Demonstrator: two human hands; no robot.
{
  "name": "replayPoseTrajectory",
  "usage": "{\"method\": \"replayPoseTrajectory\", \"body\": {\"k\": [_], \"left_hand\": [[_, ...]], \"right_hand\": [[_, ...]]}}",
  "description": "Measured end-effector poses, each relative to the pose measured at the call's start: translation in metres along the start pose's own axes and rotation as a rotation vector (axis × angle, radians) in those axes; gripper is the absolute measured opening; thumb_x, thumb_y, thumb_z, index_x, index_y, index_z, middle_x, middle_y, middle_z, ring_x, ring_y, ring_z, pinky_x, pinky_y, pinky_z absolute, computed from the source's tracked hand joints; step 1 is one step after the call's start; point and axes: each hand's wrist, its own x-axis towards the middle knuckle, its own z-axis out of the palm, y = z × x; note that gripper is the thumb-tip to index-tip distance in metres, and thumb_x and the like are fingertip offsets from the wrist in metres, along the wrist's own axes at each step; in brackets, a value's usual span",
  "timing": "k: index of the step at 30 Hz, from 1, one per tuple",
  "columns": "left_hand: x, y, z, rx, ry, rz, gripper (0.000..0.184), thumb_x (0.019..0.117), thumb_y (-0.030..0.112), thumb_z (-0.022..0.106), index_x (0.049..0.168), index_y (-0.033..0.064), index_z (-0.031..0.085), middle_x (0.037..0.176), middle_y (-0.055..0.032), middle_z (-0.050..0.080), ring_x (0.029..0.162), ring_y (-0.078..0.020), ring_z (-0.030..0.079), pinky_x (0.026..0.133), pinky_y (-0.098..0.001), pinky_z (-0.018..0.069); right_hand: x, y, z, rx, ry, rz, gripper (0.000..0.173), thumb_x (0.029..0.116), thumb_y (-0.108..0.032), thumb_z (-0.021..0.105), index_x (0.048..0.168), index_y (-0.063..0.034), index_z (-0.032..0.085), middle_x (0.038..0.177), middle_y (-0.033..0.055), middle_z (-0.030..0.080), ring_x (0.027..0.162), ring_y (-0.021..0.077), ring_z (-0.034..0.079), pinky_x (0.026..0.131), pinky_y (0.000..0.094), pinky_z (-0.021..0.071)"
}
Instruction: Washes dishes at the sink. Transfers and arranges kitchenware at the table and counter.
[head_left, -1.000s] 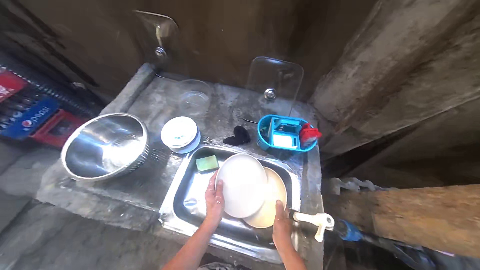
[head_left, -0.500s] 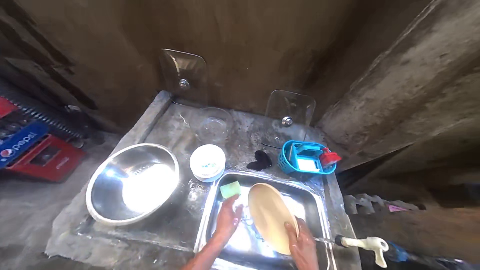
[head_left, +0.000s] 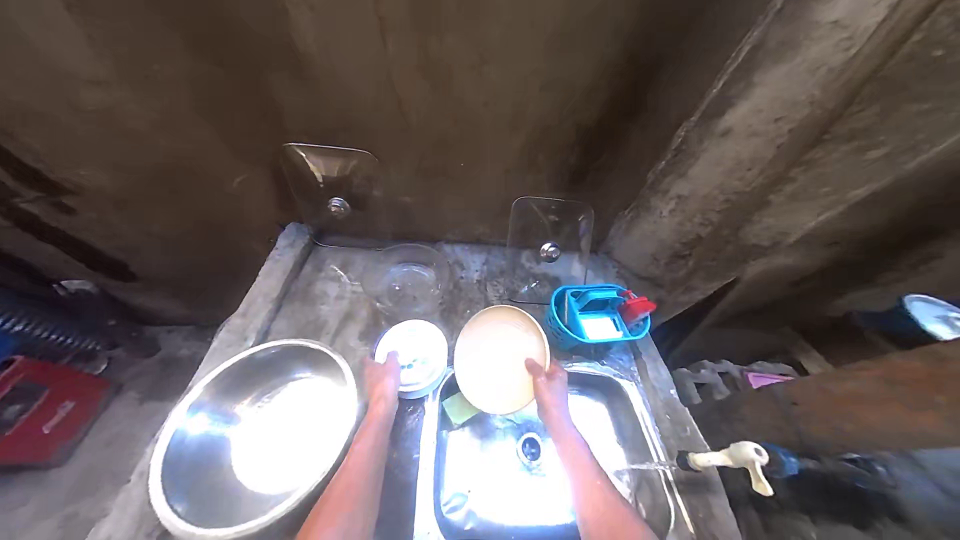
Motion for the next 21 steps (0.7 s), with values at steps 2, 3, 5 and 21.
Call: {"method": "replayPoseTrajectory", "body": {"k": [2, 3, 5, 21], "left_hand": [[0.006, 0.0, 0.001, -0.045, -0.028, -0.036, 0.058, 0.0959, 0.022, 0.067, 0.145, -0.0005, 0.047, 0.135, -0.0276, 0.058, 0.126, -0.0399, 0.057, 0.103, -0.0591, 0.0475], [0.008, -0.001, 0.0, -0.066, -0.043, -0.053, 0.057, 0.0952, 0.019, 0.068, 0.145, -0.0006, 0.048, 0.135, -0.0276, 0.058, 0.126, -0.0398, 0.056, 0.102, -0.0589, 0.0474], [0.008, -0.003, -0.001, -0.106, -0.071, -0.078, 0.055, 0.0927, 0.012, 0.068, 0.142, -0.0017, 0.05, 0.135, -0.0281, 0.057, 0.126, -0.0401, 0.055, 0.101, -0.0593, 0.0469], [-0.063, -0.003, 0.004, 0.492, -0.234, 0.115, 0.067, 0.0917, 0.043, 0.069, 0.147, 0.009, 0.053, 0.15, -0.0267, 0.045, 0.139, -0.0476, 0.041, 0.106, -0.0696, 0.0358]], "right_hand": [[0.007, 0.003, 0.012, 0.069, -0.02, 0.063, 0.031, 0.0957, -0.007, 0.066, 0.123, 0.0057, 0.063, 0.105, 0.0187, 0.072, 0.092, 0.0215, 0.073, 0.083, 0.0399, 0.0618], [0.008, 0.005, 0.016, 0.098, -0.034, 0.097, 0.031, 0.0954, -0.006, 0.066, 0.124, 0.0059, 0.062, 0.105, 0.0189, 0.072, 0.091, 0.0218, 0.073, 0.082, 0.0397, 0.0619], [0.01, 0.01, 0.021, 0.165, -0.064, 0.156, 0.033, 0.0953, -0.005, 0.066, 0.125, 0.0061, 0.06, 0.105, 0.0199, 0.071, 0.09, 0.0236, 0.073, 0.079, 0.0406, 0.0627], [-0.064, 0.068, 0.06, 0.458, -0.159, 0.394, 0.049, 0.1107, -0.039, 0.045, 0.123, 0.0039, 0.065, 0.107, 0.0212, 0.074, 0.098, 0.0287, 0.074, 0.088, 0.047, 0.0617]]}}
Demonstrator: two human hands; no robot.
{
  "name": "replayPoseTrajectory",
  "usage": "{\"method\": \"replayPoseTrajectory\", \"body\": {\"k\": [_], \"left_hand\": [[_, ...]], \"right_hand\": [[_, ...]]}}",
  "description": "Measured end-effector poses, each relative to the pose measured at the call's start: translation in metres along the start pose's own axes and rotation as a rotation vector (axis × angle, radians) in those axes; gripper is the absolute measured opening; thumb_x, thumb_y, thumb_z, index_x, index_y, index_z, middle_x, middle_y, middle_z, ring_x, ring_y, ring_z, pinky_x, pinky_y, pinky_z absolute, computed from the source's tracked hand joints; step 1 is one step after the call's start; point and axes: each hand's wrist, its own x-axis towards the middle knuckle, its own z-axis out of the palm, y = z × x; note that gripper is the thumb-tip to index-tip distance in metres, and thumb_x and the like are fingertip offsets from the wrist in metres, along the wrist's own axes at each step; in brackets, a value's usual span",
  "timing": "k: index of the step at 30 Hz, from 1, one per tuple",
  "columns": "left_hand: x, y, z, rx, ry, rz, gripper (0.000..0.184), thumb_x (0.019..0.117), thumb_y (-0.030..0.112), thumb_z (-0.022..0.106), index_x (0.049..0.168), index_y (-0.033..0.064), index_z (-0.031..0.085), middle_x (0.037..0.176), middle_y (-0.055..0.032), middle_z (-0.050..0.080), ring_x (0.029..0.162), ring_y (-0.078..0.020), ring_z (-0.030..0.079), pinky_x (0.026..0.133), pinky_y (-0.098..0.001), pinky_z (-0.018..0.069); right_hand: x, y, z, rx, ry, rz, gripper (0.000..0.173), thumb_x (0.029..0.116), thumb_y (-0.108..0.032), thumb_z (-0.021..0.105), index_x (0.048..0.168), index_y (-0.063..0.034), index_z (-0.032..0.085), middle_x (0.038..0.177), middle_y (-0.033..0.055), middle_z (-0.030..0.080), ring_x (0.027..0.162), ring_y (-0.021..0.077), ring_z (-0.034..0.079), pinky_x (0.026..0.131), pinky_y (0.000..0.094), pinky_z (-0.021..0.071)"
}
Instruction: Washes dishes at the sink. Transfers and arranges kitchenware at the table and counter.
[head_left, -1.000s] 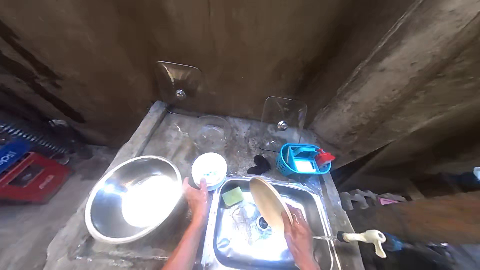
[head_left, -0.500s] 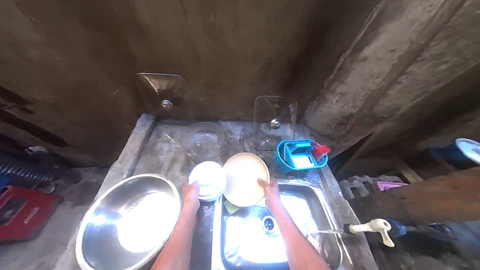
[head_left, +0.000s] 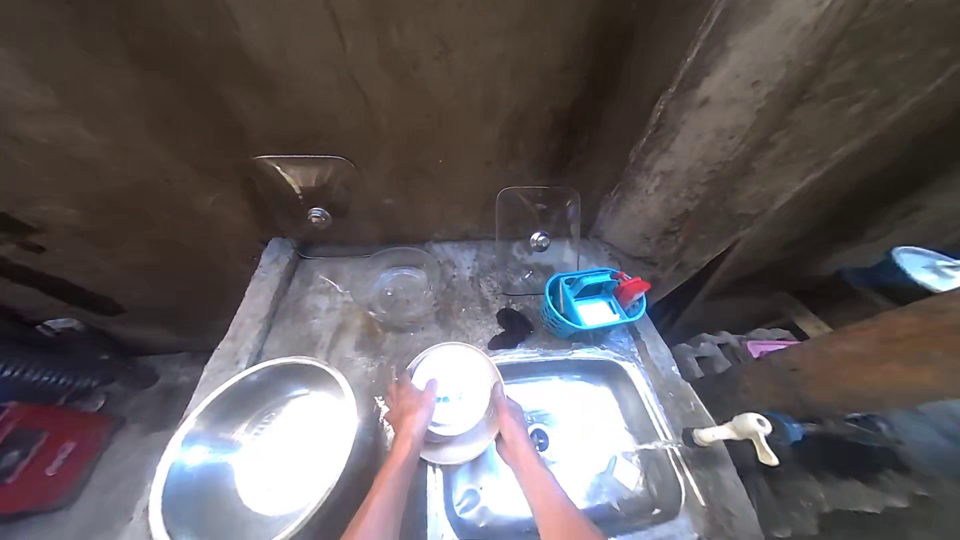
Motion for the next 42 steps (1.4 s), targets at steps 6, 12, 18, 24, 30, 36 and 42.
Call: {"method": "replayPoseTrajectory", "body": {"k": [6, 12, 18, 24, 30, 36, 42], "left_hand": [[-0.047, -0.022, 0.003, 0.092, 0.012, 0.231, 0.071, 0.0941, 0.062, 0.058, 0.141, 0.0086, 0.06, 0.157, -0.0203, 0.041, 0.143, -0.0449, 0.038, 0.111, -0.0666, 0.0297], [-0.086, -0.057, 0.025, -0.805, -0.064, 0.097, 0.045, 0.1088, 0.026, 0.048, 0.145, -0.0002, 0.049, 0.134, -0.0193, 0.063, 0.119, -0.0231, 0.064, 0.102, -0.0417, 0.0537], [-0.147, -0.048, 0.061, -1.087, 0.01, -0.082, 0.04, 0.1096, 0.022, 0.048, 0.143, 0.0014, 0.052, 0.118, -0.0152, 0.07, 0.101, -0.0178, 0.071, 0.089, -0.0383, 0.0606], [-0.196, -0.045, 0.084, -1.145, 0.086, -0.085, 0.042, 0.1117, 0.023, 0.039, 0.148, 0.0019, 0.042, 0.117, -0.0082, 0.066, 0.098, -0.0057, 0.068, 0.087, -0.029, 0.0595], [-0.239, -0.061, 0.089, -1.231, 0.225, -0.133, 0.04, 0.1124, 0.022, 0.036, 0.147, 0.0019, 0.043, 0.118, -0.0096, 0.067, 0.101, -0.0102, 0.07, 0.088, -0.0333, 0.0604], [-0.305, -0.108, 0.053, -1.286, 0.426, -0.133, 0.04, 0.1125, 0.021, 0.032, 0.145, 0.0014, 0.044, 0.113, -0.0081, 0.07, 0.097, -0.0092, 0.072, 0.086, -0.0318, 0.062], [-0.368, -0.186, 0.006, -1.338, 0.625, -0.144, 0.038, 0.1121, 0.019, 0.032, 0.145, 0.0012, 0.04, 0.113, -0.0008, 0.069, 0.097, -0.0003, 0.069, 0.086, -0.0249, 0.0601]], "right_hand": [[-0.029, 0.002, -0.027, 0.038, 0.05, 0.014, 0.042, 0.1113, -0.031, 0.045, 0.119, 0.0039, 0.065, 0.104, 0.0193, 0.073, 0.096, 0.0269, 0.073, 0.087, 0.0454, 0.0609], [-0.066, -0.026, -0.07, 0.098, -0.021, 0.043, 0.041, 0.1105, -0.031, 0.047, 0.12, 0.0052, 0.063, 0.104, 0.0202, 0.074, 0.096, 0.0282, 0.074, 0.087, 0.0462, 0.0622], [-0.087, -0.058, -0.12, -0.27, -0.147, -0.035, 0.04, 0.1101, -0.034, 0.047, 0.12, -0.0002, 0.066, 0.103, 0.0124, 0.075, 0.095, 0.0184, 0.073, 0.087, 0.0383, 0.0616], [-0.17, -0.196, -0.198, -1.167, -0.218, -0.905, 0.037, 0.1049, -0.02, 0.051, 0.135, -0.0041, 0.065, 0.131, 0.0125, 0.069, 0.112, 0.0156, 0.071, 0.093, 0.0328, 0.0607], [-0.145, -0.312, -0.297, -1.836, -0.449, -0.955, 0.054, 0.0828, 0.001, 0.066, 0.134, -0.0156, 0.069, 0.142, 0.0104, 0.063, 0.132, 0.039, 0.059, 0.101, 0.0627, 0.0508], [-0.113, -0.305, -0.276, -1.785, -0.377, -0.846, 0.042, 0.0866, -0.036, 0.081, 0.106, 0.0003, 0.074, 0.108, 0.0254, 0.072, 0.103, 0.0479, 0.069, 0.086, 0.069, 0.0528], [-0.128, -0.306, -0.241, -1.98, -0.318, -0.732, 0.054, 0.0894, -0.041, 0.079, 0.12, 0.0032, 0.07, 0.122, 0.0341, 0.065, 0.116, 0.0572, 0.06, 0.092, 0.0778, 0.0446]]}}
